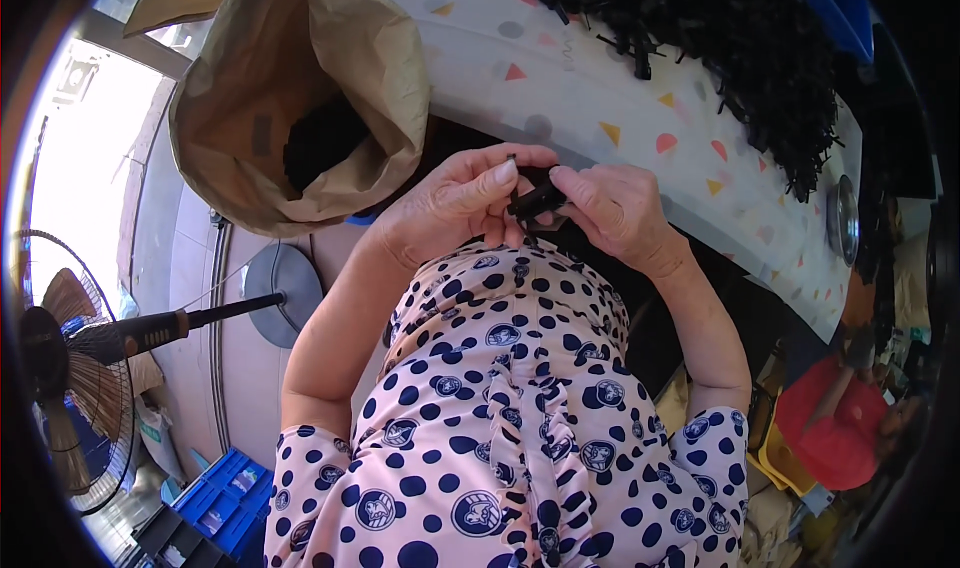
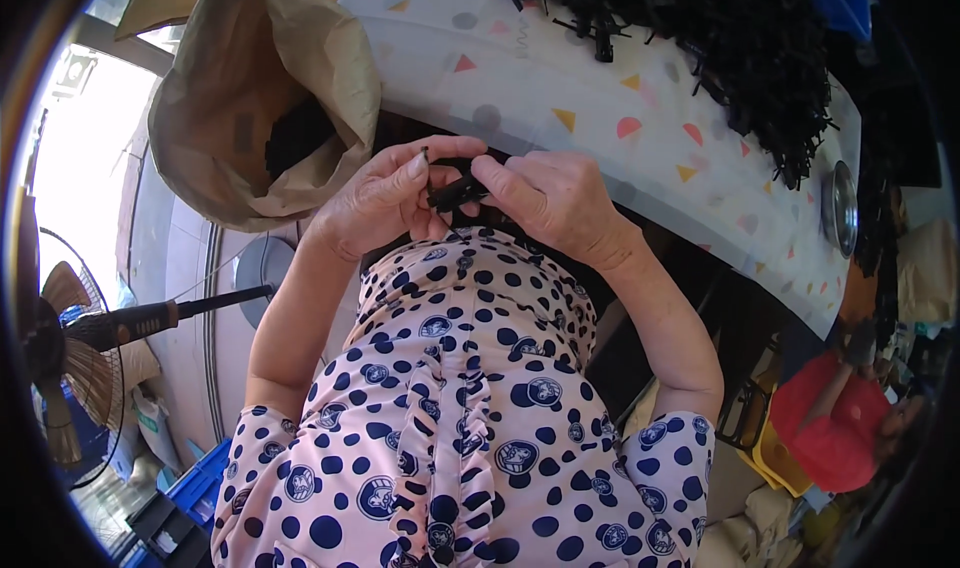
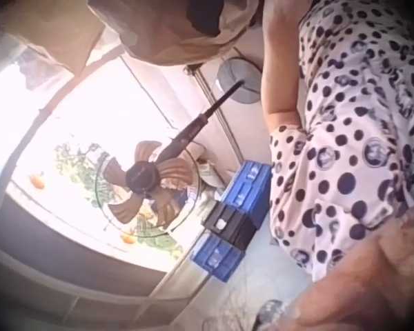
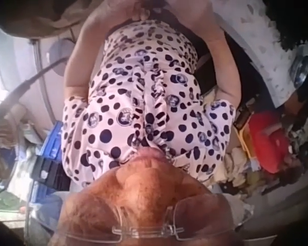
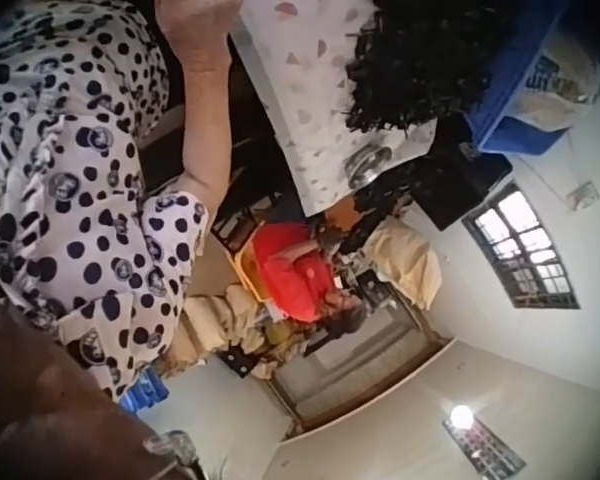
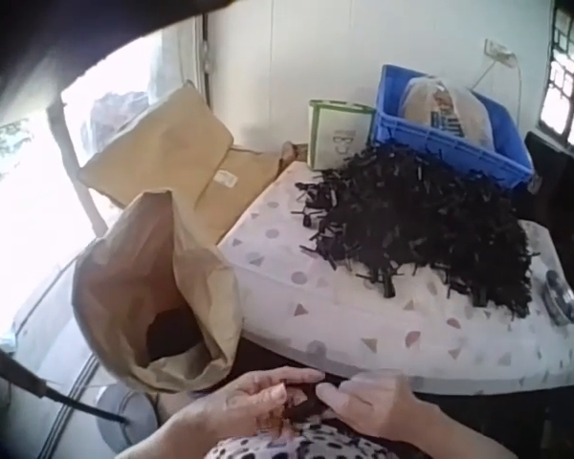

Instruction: Manual assembly of small black plastic components at a production workbench.

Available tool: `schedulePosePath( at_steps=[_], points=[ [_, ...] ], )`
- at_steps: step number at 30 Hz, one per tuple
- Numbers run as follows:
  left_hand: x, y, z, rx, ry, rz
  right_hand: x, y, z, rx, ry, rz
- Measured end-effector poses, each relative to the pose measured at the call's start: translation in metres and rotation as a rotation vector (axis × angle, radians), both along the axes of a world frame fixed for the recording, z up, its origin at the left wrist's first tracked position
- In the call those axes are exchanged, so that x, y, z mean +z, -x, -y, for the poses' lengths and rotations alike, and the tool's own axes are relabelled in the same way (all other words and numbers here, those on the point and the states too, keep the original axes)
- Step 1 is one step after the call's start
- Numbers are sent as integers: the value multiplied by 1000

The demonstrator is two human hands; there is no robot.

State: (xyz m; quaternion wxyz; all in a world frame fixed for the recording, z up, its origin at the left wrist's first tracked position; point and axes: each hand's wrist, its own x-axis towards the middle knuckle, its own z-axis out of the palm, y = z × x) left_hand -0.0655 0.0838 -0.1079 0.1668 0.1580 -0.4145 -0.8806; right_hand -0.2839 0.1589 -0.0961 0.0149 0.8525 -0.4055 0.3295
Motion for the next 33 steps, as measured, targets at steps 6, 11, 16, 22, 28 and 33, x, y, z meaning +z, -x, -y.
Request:
schedulePosePath(
  at_steps=[6,11,16,22,28,33],
  points=[
    [-13,-6,-27,-146,-515,-228,-4,-10,-5,143,23,26],
    [-12,-8,-45,18,-475,-126,-12,-9,-11,83,-60,-24],
    [-7,-1,-51,199,-38,169,-33,-25,-34,-128,-349,421],
    [-11,4,-57,285,359,333,-25,-50,-50,-150,-751,782],
    [-12,7,-59,299,708,492,-28,-55,-50,-184,-865,791],
    [-6,7,-55,256,762,612,-33,-55,-48,-205,-884,726]
  ],
)
